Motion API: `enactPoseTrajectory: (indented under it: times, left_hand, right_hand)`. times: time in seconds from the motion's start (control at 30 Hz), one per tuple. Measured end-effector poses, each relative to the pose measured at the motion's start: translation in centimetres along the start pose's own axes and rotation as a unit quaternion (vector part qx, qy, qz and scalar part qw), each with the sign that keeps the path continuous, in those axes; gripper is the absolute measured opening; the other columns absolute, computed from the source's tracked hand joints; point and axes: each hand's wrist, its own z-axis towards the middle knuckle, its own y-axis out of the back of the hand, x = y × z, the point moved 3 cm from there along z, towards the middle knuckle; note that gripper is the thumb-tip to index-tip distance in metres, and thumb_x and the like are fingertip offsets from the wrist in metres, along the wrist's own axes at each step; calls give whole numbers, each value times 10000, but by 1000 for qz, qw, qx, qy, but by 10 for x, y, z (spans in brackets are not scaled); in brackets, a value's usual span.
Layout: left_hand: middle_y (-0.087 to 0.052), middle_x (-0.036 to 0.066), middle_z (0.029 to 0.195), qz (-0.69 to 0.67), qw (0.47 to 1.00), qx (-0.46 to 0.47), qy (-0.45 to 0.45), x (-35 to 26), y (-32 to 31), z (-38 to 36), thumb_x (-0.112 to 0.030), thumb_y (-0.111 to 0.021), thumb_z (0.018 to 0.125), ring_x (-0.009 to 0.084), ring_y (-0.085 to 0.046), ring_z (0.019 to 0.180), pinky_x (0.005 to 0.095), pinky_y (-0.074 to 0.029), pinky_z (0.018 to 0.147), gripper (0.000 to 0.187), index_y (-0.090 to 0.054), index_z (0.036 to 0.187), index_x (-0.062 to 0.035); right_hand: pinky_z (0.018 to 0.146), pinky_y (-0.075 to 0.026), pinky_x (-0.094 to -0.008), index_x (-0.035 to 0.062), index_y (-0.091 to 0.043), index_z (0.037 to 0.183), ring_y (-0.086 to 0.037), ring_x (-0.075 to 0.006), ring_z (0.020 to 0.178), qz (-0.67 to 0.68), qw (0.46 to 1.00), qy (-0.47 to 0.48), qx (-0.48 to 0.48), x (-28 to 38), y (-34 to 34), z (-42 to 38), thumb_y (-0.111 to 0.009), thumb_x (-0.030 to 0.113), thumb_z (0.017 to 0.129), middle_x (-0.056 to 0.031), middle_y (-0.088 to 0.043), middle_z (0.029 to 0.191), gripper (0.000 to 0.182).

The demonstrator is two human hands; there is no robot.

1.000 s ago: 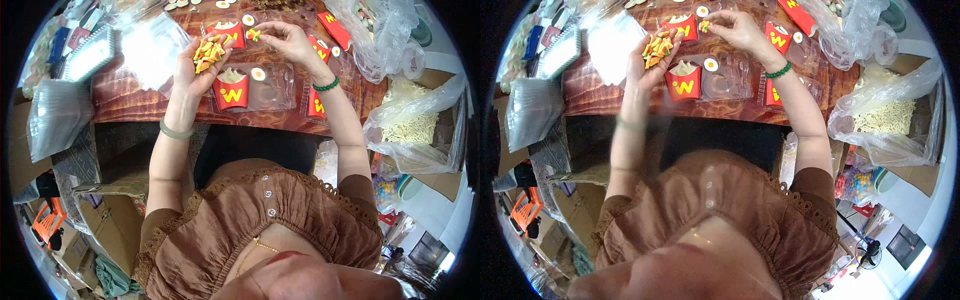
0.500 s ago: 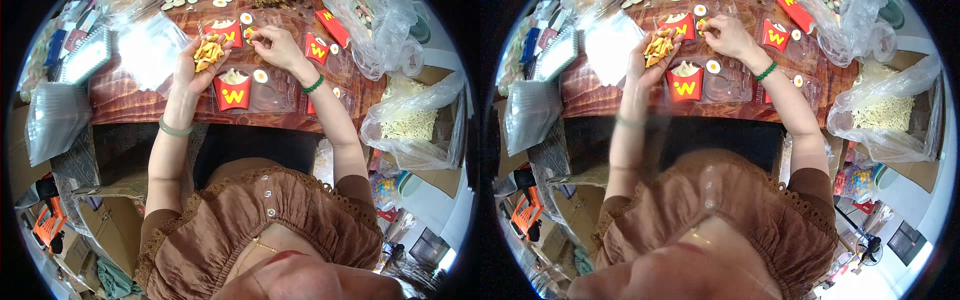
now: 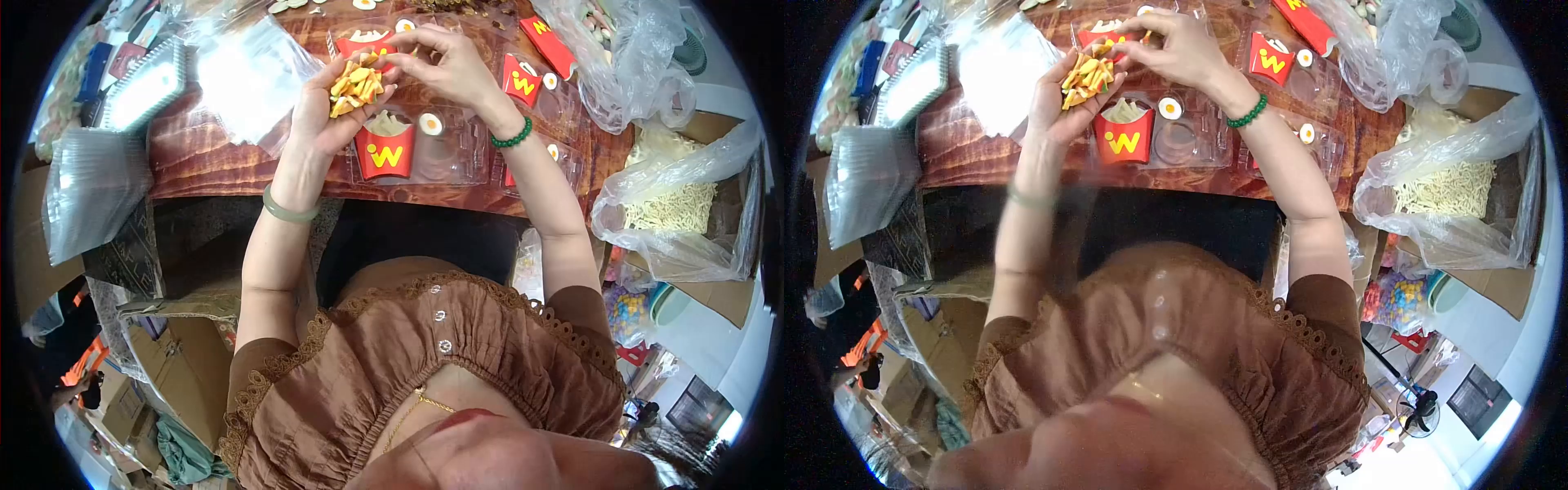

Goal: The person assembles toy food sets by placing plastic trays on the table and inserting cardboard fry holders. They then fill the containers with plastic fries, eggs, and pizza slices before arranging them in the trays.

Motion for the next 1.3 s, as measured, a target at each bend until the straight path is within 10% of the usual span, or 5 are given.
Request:
enactPoseTrajectory:
  times: [0.13,0.2,0.73,1.03,1.3]
  left_hand:
    - [-522,212,1145,9,998,22,53,6,-8,2,-254,-314,989,331,-562,1041,426,-513,889,374,-429,1203,30]
    - [-509,226,1167,2,995,60,83,4,-10,0,-254,-307,989,348,-550,1067,425,-515,889,386,-412,1220,37]
    - [-434,266,1256,-65,998,-17,17,-2,3,15,-251,-257,993,396,-459,1175,479,-428,991,409,-382,1255,39]
    - [-477,206,1169,-111,993,0,34,8,2,24,-241,-300,987,294,-504,1071,443,-449,953,396,-430,1220,52]
    - [-481,214,1166,-75,996,-6,57,10,-9,12,-230,-335,983,305,-522,1063,410,-490,918,390,-420,1237,53]
  right_hand:
    - [644,-459,-210,11,-643,960,-557,-70,705,-61,990,82,97,26,0,5,-641,152,854,-27,-613,965,176]
    - [665,-469,-210,-11,-618,976,-584,-77,745,225,962,-138,66,19,3,-1,-639,144,855,-48,-625,949,198]
    - [584,-467,-229,19,-663,903,-588,-75,667,-128,985,-119,5,-39,4,-14,-702,204,794,-40,-644,743,218]
    - [664,-465,-211,46,-650,927,-586,-76,802,-55,978,190,69,26,3,-8,-662,134,837,-7,-615,863,126]
    - [758,-482,-218,18,-624,979,-587,-72,850,157,985,-26,60,29,16,-12,-599,132,887,7,-623,911,149]
